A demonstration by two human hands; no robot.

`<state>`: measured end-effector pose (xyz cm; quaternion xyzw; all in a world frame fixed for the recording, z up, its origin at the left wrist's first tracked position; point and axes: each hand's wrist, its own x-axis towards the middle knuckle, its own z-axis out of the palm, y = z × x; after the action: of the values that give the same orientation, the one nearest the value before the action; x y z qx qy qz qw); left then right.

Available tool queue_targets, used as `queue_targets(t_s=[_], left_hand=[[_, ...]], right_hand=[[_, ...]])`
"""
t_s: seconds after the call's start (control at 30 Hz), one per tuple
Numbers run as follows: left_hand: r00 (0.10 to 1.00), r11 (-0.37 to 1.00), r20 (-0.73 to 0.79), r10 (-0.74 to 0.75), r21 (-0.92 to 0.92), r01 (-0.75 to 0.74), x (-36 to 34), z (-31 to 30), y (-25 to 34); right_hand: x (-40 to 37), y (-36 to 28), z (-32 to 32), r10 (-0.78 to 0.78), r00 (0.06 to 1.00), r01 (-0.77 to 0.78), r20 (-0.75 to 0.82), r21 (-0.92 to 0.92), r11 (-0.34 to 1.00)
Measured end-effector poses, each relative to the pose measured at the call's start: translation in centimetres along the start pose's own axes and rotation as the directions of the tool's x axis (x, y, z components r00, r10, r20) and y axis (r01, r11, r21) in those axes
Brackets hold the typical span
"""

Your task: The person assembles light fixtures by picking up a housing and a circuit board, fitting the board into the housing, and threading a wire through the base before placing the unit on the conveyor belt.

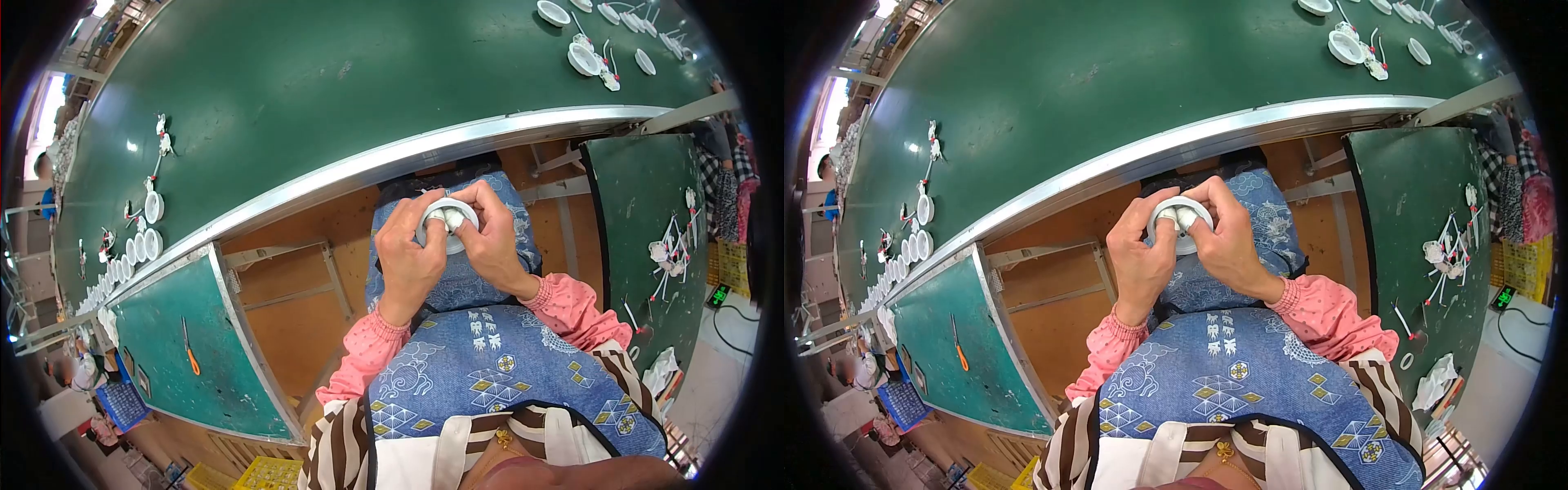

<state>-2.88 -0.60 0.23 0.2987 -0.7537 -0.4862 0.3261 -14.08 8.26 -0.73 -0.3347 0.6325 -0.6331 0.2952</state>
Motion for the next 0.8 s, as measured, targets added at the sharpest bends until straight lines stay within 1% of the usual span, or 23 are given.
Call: queue_targets(t_s=[0.03, 0.07, 0.13, 0.17, 0.2, 0.27, 0.37, 0.47, 0.57, 0.67, 0.73, 0.8], left_hand=[[1.0, 1.0, 0.023, -0.015, -0.004, 0.015, 0.0, 0.0, -0.1], [0.996, 0.986, 0.024, -0.087, -0.138, 0.089, 0.0, 0.1, -0.1], [0.972, 0.891, 0.056, -0.228, -0.391, 0.232, -0.2, 0.1, 0.0], [0.952, 0.843, 0.157, -0.262, -0.444, 0.305, -0.3, -0.5, 0.1], [0.951, 0.838, 0.158, -0.266, -0.449, 0.309, -0.5, -0.6, 0.0], [0.948, 0.828, 0.157, -0.277, -0.461, 0.318, -1.0, -0.7, -0.4], [0.951, 0.885, 0.102, -0.291, -0.35, 0.308, -1.2, -0.7, -0.8], [0.991, 0.981, 0.034, -0.133, -0.138, 0.136, -1.2, -0.8, -1.2], [0.987, 0.977, 0.019, -0.157, -0.145, 0.158, -1.2, -0.7, -0.8], [0.98, 0.959, -0.002, -0.2, -0.204, 0.195, -1.3, -0.4, -0.4], [0.98, 0.969, -0.036, -0.194, -0.162, 0.186, -1.4, -0.3, 0.4], [0.98, 0.973, -0.073, -0.185, -0.151, 0.173, -1.5, -0.1, 0.8]], right_hand=[[0.1, -0.1, 0.0, 0.026, 1.0, -0.026, -0.005, 0.03, 0.999], [0.2, -0.2, 0.1, 0.051, 0.999, -0.05, -0.011, 0.059, 0.997], [0.4, -0.4, 0.2, 0.086, 0.996, -0.082, -0.038, 0.089, 0.993], [0.6, -0.4, 0.3, 0.096, 0.994, -0.09, -0.059, 0.091, 0.992], [0.8, -0.4, 0.4, 0.107, 0.991, -0.099, -0.078, 0.093, 0.991], [0.8, -0.3, 0.4, 0.105, 0.993, -0.101, -0.046, 0.083, 0.991], [0.8, -0.5, 0.6, 0.108, 0.994, -0.108, -0.002, 0.059, 0.992], [0.7, -0.8, 0.6, 0.12, 0.992, -0.121, 0.035, 0.032, 0.992], [0.5, -0.9, 0.6, 0.104, 0.994, -0.104, 0.031, 0.001, 0.995], [0.4, -0.6, 0.8, 0.066, 0.998, -0.066, 0.014, 0.019, 0.998], [0.2, -0.6, 0.9, 0.031, 1.0, -0.031, 0.005, 0.059, 0.998], [0.0, -1.2, 1.0, 0.019, 1.0, -0.02, 0.006, 0.042, 0.999]])
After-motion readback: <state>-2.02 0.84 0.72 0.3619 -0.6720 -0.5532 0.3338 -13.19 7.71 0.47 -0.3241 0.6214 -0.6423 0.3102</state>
